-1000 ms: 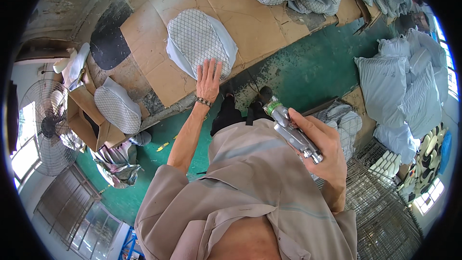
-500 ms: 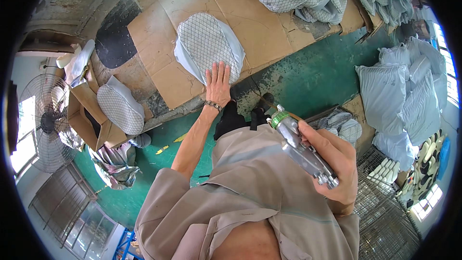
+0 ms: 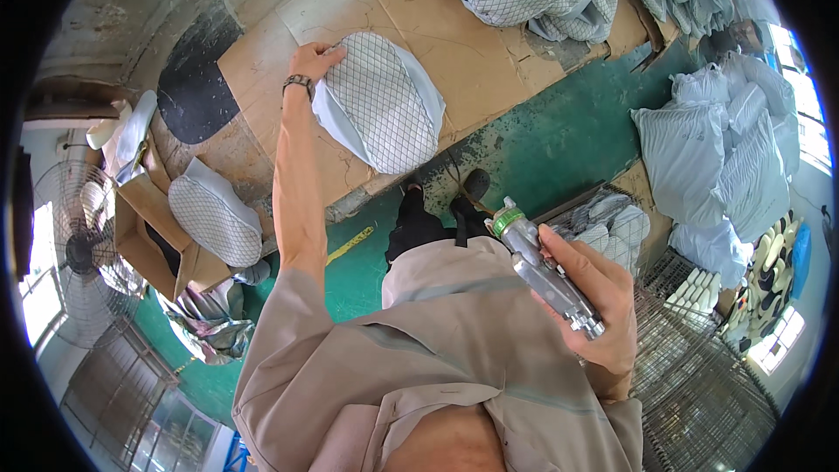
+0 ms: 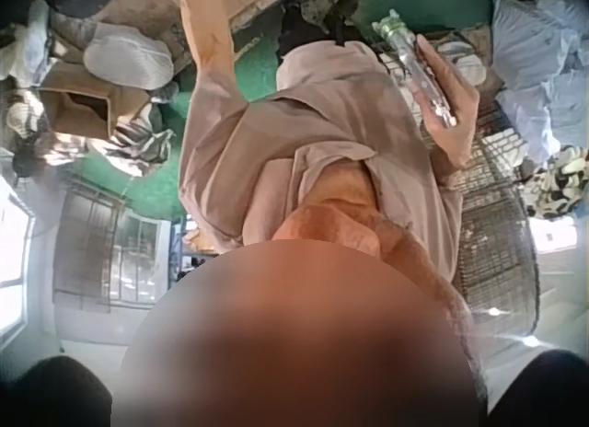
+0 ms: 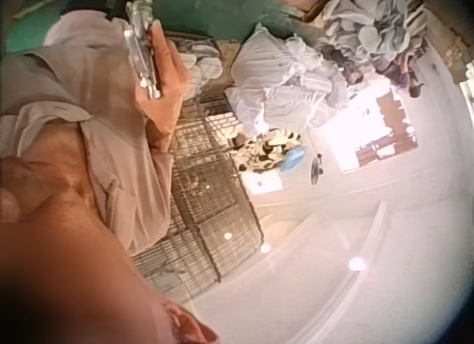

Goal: Applying spray adhesive to footwear components for assembly.

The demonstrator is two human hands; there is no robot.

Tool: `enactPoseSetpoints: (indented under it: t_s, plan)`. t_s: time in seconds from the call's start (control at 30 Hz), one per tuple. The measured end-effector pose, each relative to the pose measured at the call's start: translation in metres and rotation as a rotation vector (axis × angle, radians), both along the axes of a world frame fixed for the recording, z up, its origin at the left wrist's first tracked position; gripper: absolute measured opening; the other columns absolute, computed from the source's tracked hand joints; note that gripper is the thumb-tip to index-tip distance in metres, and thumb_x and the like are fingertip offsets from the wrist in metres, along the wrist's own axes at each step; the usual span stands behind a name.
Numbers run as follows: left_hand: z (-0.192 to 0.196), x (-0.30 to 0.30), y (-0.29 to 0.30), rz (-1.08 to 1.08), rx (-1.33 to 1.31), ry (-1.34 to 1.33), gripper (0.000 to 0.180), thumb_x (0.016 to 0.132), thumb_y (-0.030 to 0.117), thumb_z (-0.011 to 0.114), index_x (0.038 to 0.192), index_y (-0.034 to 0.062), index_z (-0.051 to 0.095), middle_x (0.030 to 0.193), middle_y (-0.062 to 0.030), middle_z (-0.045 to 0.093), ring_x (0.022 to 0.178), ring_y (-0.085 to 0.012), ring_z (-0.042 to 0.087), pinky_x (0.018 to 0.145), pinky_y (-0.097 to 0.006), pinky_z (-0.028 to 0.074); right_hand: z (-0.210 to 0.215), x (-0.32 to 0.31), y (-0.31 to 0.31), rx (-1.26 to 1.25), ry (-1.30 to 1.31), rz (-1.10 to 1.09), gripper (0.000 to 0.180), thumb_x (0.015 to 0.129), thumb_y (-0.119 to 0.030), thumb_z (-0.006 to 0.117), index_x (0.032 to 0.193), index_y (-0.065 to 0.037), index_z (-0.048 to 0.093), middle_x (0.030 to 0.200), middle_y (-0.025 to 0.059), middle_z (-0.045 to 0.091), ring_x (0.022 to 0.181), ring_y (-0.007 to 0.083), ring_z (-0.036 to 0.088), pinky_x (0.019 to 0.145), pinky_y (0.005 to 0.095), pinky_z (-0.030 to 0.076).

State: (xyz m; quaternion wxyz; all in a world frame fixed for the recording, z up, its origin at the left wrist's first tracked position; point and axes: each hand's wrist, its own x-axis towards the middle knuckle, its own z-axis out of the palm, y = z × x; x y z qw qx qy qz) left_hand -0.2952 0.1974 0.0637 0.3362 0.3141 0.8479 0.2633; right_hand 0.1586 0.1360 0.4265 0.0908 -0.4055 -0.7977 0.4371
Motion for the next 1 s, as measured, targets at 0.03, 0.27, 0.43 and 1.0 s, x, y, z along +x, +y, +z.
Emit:
enactPoseSetpoints:
  t_s: [0.03, 0.27, 0.43, 1.0]
  plan:
    - [-0.004, -0.002, 0.001, -0.013, 0.0, -0.001, 0.055, 0.071, 0.041, 0.087, 0.113, 0.0073, 0.075, 0.107, -0.0186, 0.074, 0.107, -0.0322, 0.068, 0.093, -0.042, 0.053, -0.002, -0.001, 0.0, 0.0, -0.001, -0.013, 0.064, 0.071, 0.006, 0.076, 0.133, 0.001, 0.062, 0.094, 0.0169, 0.068, 0.078, 0.0279, 0.068, 0.071, 0.0305, 0.052]
    - [-0.024, 0.029, -0.008, 0.101, 0.201, 0.235, 0.046, 0.068, 0.03, 0.089, 0.104, 0.0055, 0.072, 0.101, -0.0166, 0.074, 0.1, -0.0342, 0.069, 0.088, -0.043, 0.053, -0.004, -0.008, -0.001, 0.013, -0.001, -0.014, 0.065, 0.071, 0.005, 0.077, 0.134, 0.001, 0.062, 0.094, 0.0167, 0.068, 0.078, 0.0281, 0.068, 0.071, 0.0306, 0.052]
    - [-0.038, 0.044, -0.017, 0.117, 0.493, 0.517, 0.039, 0.074, 0.018, 0.083, 0.107, 0.0076, 0.065, 0.105, -0.0138, 0.069, 0.096, -0.0337, 0.065, 0.083, -0.045, 0.051, 0.003, -0.011, -0.002, 0.071, -0.007, 0.002, 0.065, 0.071, 0.004, 0.077, 0.134, 0.001, 0.062, 0.094, 0.017, 0.068, 0.079, 0.0291, 0.068, 0.072, 0.0307, 0.052]
    - [-0.052, 0.135, -0.042, -0.382, 0.191, 0.747, 0.094, 0.092, 0.059, 0.053, 0.154, -0.0064, 0.026, 0.164, -0.0229, 0.021, 0.153, -0.0364, 0.017, 0.126, -0.047, 0.012, 0.004, -0.006, -0.002, 0.034, 0.011, -0.018, 0.06, 0.075, 0.001, 0.073, 0.134, 0.003, 0.061, 0.096, 0.0176, 0.068, 0.08, 0.0242, 0.066, 0.075, 0.0298, 0.05]
